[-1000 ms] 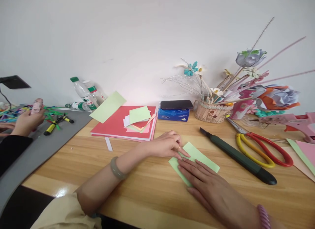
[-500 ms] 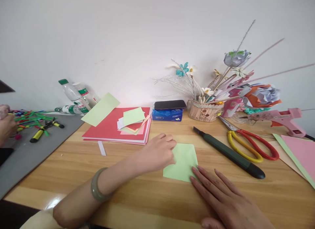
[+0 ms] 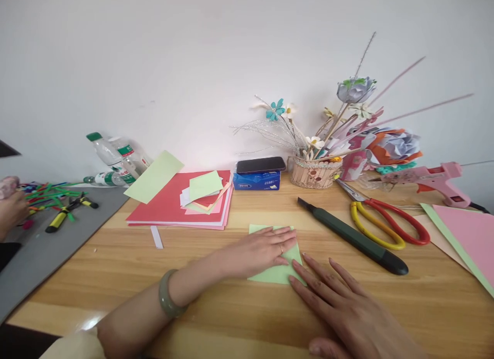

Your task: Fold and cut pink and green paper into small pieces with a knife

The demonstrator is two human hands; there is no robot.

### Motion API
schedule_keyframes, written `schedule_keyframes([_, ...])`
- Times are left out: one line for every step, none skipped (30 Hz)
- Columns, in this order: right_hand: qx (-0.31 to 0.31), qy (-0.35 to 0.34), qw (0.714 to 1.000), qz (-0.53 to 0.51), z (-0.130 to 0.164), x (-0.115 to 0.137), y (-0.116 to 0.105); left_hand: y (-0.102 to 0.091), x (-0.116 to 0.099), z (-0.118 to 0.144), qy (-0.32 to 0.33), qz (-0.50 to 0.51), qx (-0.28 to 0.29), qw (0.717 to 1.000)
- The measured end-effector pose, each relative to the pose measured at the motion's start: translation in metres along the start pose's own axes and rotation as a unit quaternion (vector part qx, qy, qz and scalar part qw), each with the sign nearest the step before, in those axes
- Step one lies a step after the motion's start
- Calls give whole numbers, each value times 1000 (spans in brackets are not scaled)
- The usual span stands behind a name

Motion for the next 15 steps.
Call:
schedule_keyframes([0,3,1000,-7,2,0,1,-1,2,0,-10,3,4,1000])
schedule_keyframes([-1,5,1000,-10,4,1,2,-1,4,-1,-18,5,7,1000])
schedule_keyframes([0,7,1000,-10,6,2,2,-1,6,-1,-23,7,9,1000])
schedule_keyframes([1,7,1000,-10,9,3,2,-1,7,-1,-25,9,11,1000])
schedule_keyframes([3,5,1000,-9,12,4,1,-1,8,-1,-25,12,13,1000])
schedule_keyframes([6,3,1000,-10,14,5,-1,0,9,-1,-25,15,14,999])
schedule_keyframes([8,-5,1000,-14,16,7,-3,0,9,-1,-25,17,14,999])
schedule_keyframes([8,-10,1000,-21,16,8,-7,1,9,-1,-25,18,15,999])
schedule_keyframes([4,-8,1000,-30,16,7,-11,1,9,0,-26,18,16,999])
schedule_keyframes([-5,3,999,-38,14,6,-15,1,8,0,-27,18,17,999])
schedule_keyframes([-16,23,999,-43,11,3,-19,1,8,0,-28,18,19,999])
schedule_keyframes([-26,49,997,-48,7,-2,-21,1,8,0,-30,17,20,999])
schedule_keyframes([-34,76,995,-48,3,-7,-22,1,7,0,-31,16,23,999])
schedule_keyframes([-36,101,993,-47,-2,-13,-21,1,7,0,-34,14,26,999])
schedule_keyframes([-32,113,992,-46,-7,-18,-18,1,7,0,-37,12,29,999])
Point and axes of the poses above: each hand's wrist, its own z-axis away from the middle knuckle, its own y-axis out of the palm, x = y × z, the point moved 4 cm from there along -z, towards the middle knuckle, and after that the axes turned 8 degrees about -z, right-handed, at the moved point
